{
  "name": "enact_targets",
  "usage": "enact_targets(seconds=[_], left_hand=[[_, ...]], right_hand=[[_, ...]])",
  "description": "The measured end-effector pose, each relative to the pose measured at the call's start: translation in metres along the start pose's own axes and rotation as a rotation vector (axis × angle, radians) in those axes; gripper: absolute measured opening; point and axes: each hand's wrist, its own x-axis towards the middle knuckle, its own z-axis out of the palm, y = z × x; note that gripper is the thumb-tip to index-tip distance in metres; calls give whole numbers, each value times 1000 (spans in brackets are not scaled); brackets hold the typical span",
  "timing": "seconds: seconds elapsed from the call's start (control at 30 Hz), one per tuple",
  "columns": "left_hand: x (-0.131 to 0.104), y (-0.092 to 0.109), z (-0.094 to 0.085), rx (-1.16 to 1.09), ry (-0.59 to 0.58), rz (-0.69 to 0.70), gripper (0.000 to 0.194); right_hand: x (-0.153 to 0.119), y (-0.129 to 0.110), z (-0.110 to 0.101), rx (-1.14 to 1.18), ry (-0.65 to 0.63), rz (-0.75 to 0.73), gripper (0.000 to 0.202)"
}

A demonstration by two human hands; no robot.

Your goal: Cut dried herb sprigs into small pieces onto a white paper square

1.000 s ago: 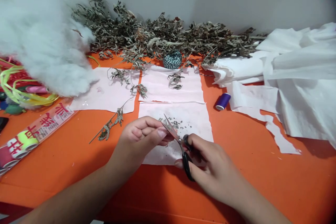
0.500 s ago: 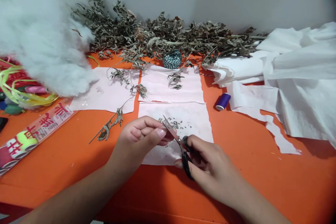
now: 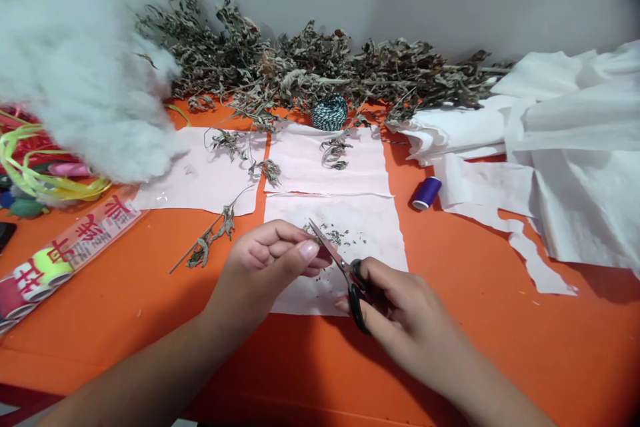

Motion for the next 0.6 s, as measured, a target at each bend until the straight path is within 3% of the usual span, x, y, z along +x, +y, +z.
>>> enact_targets(seconds=[0.6], left_hand=[[-1,-2,0,-16,8,-5,14]], right_hand=[[0,-9,-2,3,-27,28,30]])
